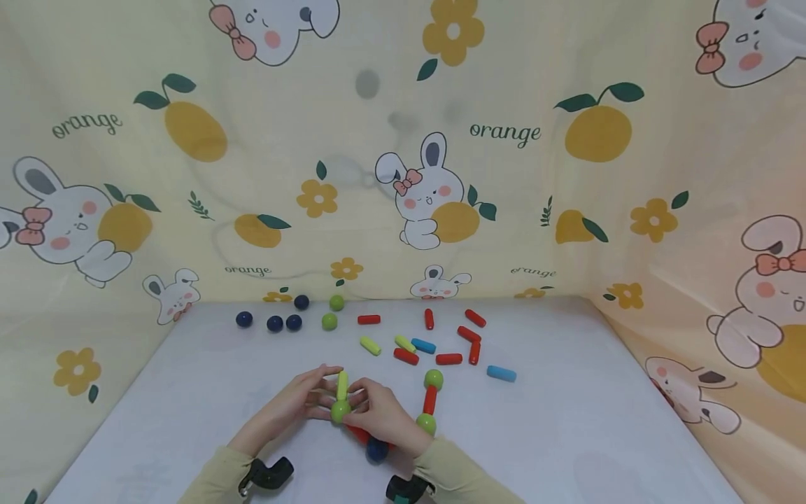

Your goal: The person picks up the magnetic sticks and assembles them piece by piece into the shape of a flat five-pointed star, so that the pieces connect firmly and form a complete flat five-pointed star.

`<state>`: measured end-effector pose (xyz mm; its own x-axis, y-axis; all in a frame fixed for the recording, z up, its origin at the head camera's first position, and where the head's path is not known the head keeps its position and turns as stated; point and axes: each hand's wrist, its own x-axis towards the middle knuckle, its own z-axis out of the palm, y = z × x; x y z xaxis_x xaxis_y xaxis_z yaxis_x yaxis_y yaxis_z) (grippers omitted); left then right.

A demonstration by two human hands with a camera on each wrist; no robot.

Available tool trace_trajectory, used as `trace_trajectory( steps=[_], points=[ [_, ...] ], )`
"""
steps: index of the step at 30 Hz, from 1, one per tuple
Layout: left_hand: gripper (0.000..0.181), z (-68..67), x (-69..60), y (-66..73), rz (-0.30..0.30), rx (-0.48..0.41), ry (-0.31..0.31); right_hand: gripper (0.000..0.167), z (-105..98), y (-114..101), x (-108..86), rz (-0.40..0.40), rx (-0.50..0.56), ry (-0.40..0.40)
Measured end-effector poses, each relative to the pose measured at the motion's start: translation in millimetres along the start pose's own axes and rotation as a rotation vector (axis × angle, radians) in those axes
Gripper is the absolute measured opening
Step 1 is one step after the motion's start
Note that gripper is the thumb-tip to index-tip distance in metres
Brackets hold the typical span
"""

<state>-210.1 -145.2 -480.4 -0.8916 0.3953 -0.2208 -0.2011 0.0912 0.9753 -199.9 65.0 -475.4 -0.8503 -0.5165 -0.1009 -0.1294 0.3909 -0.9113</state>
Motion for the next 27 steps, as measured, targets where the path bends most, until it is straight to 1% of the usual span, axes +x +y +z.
trace_trajectory(
  steps=[3, 8, 14, 17, 19, 22, 24, 27],
  points=[
    [0.065, -1.2, 0.0, -0.2, 0.002, 0.000, -0.002, 0.042, 2, 0, 0.2, 0.008, 0.021, 0.015],
    [0.063, -3.6, 0.1, 1.2, -0.007, 0.006, 0.004, 0.040, 2, 3, 2.1, 0.034, 0.059, 0.019],
    [0.066, -6.4, 0.9, 1.5, -0.021, -0.014, -0.008, 0.040, 4, 4, 2.9, 0.054, 0.081, 0.033],
    [0.065, -10.7, 3.6, 0.8, -0.017, -0.027, -0.019, 0.041, 4, 4, 3.0, 0.059, 0.091, 0.031],
    [0.064, -15.6, 5.5, 1.4, -0.003, -0.031, -0.014, 0.041, 4, 5, 3.8, 0.062, 0.092, 0.027],
    [0.062, -28.1, 8.4, 3.6, 0.046, -0.045, 0.030, 0.040, 4, 6, 5.2, 0.071, 0.092, 0.023],
    [0.059, -39.4, 11.3, 6.7, 0.097, -0.057, 0.096, 0.040, 3, 6, 6.2, 0.082, 0.094, 0.021],
    [0.056, -58.8, 14.9, 14.2, 0.176, -0.066, 0.224, 0.040, 3, 6, 6.9, 0.102, 0.100, 0.018]
  ],
)
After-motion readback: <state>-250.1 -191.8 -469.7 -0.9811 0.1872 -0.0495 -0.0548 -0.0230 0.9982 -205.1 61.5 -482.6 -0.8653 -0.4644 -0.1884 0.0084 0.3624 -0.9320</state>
